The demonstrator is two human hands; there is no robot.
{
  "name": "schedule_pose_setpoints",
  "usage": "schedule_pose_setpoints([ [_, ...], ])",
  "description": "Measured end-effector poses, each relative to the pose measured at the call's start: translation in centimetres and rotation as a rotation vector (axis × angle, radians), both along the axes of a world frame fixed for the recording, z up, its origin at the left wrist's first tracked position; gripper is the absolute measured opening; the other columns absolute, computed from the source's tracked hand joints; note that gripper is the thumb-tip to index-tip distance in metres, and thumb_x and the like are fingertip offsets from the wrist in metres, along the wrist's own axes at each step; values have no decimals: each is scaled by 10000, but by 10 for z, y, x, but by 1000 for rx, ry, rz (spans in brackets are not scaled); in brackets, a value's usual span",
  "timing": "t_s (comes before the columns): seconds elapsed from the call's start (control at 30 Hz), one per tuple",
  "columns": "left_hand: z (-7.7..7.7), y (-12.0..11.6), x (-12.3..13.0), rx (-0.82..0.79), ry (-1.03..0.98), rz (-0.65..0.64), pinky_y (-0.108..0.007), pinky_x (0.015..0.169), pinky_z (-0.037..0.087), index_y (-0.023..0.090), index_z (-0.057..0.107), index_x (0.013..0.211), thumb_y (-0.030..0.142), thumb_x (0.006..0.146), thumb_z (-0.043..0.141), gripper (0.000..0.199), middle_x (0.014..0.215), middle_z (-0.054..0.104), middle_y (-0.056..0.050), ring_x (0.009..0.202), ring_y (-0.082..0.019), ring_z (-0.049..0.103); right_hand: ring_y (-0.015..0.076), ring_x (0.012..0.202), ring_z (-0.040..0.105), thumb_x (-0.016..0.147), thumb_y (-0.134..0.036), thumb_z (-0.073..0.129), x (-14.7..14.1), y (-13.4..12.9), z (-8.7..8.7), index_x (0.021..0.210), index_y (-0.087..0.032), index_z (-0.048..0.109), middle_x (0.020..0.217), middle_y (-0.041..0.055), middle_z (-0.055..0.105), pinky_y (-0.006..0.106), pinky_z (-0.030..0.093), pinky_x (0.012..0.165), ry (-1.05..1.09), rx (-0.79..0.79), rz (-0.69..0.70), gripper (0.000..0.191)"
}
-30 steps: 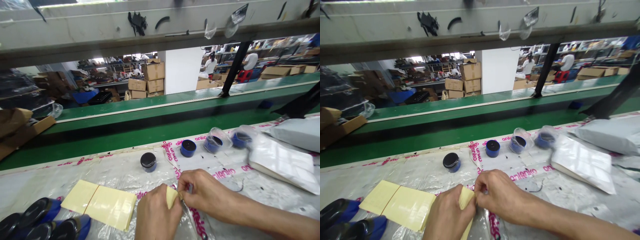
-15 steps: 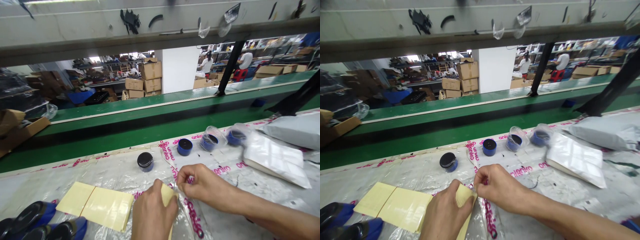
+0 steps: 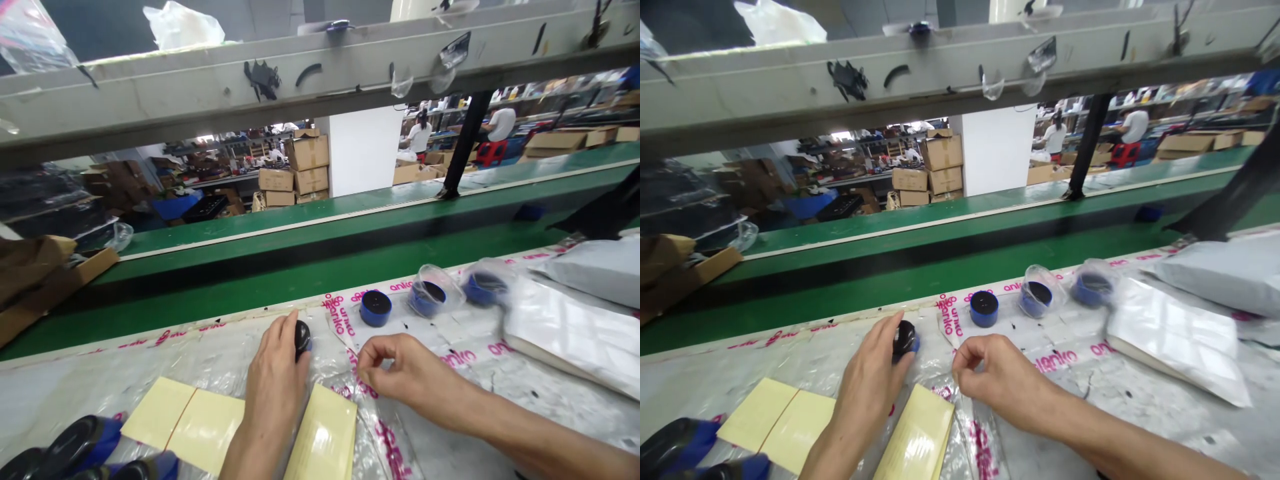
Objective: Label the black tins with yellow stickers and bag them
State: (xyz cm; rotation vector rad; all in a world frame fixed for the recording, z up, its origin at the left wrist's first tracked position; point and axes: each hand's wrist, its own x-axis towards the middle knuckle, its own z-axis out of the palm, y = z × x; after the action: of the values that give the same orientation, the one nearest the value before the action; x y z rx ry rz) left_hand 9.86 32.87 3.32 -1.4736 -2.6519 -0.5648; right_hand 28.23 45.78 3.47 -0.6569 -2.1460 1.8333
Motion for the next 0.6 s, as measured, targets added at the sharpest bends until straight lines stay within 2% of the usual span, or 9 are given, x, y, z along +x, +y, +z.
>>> schedule_pose_setpoints([
  [0.1, 6, 6, 15, -61, 40, 202, -474, 798, 570, 176, 494, 1371, 422, 890, 661, 564, 1253, 630, -126, 1022, -355, 689, 118, 606, 495, 721, -171, 578, -7, 5, 2, 756, -163, 652, 661, -17, 588, 227, 378, 566, 19, -52, 8, 83],
  [0.17, 7, 6, 22, -76, 29, 233, -467, 768, 558, 175, 493, 1363, 493, 860, 679, 623, 1211, 636, -125, 991, -362, 694, 104, 561, 443, 709, -195, 569, -13, 7, 5, 748, -163, 643, 629, -31, 546, 225, 339, 529, 21, -60, -2, 89],
  [0.23, 4, 1, 22, -53, -56, 177, -449, 861, 541, 183, 439, 1417, 466, 827, 712, 710, 1311, 598, -137, 1138, -358, 646, 101, 566, 428, 694, -208, 552, -20, 8, 9, 734, -161, 642, 643, -25, 549, 225, 323, 526, 37, -39, -2, 109],
  [0.3, -1, -7, 18, -21, -196, 105, -424, 988, 495, 197, 376, 1475, 402, 824, 705, 758, 1467, 503, -135, 1284, -324, 565, 115, 628, 483, 684, -216, 540, -28, 8, 13, 715, -158, 640, 734, 10, 609, 227, 358, 550, 69, -25, 17, 120],
  [0.37, -4, -13, 12, 12, -320, 62, -402, 1070, 439, 200, 348, 1504, 338, 840, 669, 751, 1529, 456, -118, 1352, -286, 509, 146, 719, 550, 679, -239, 553, -36, 9, 17, 685, -160, 625, 854, 51, 654, 228, 408, 568, 73, -49, 33, 106],
  [0.5, -6, -16, 4, 80, -441, 39, -388, 1042, 432, 210, 436, 1452, 264, 810, 658, 682, 1392, 581, -90, 1274, -268, 555, 195, 820, 594, 659, -304, 592, -55, 10, 21, 676, -167, 614, 986, 93, 658, 231, 466, 537, 2, -114, 38, 140],
  [0.6, -3, -10, 4, 102, -473, 48, -374, 963, 451, 225, 534, 1334, 227, 754, 685, 600, 1269, 630, -72, 1174, -270, 594, 172, 787, 594, 654, -308, 613, -65, 12, 23, 664, -157, 612, 1135, 106, 633, 229, 478, 524, -51, -126, 56, 152],
])
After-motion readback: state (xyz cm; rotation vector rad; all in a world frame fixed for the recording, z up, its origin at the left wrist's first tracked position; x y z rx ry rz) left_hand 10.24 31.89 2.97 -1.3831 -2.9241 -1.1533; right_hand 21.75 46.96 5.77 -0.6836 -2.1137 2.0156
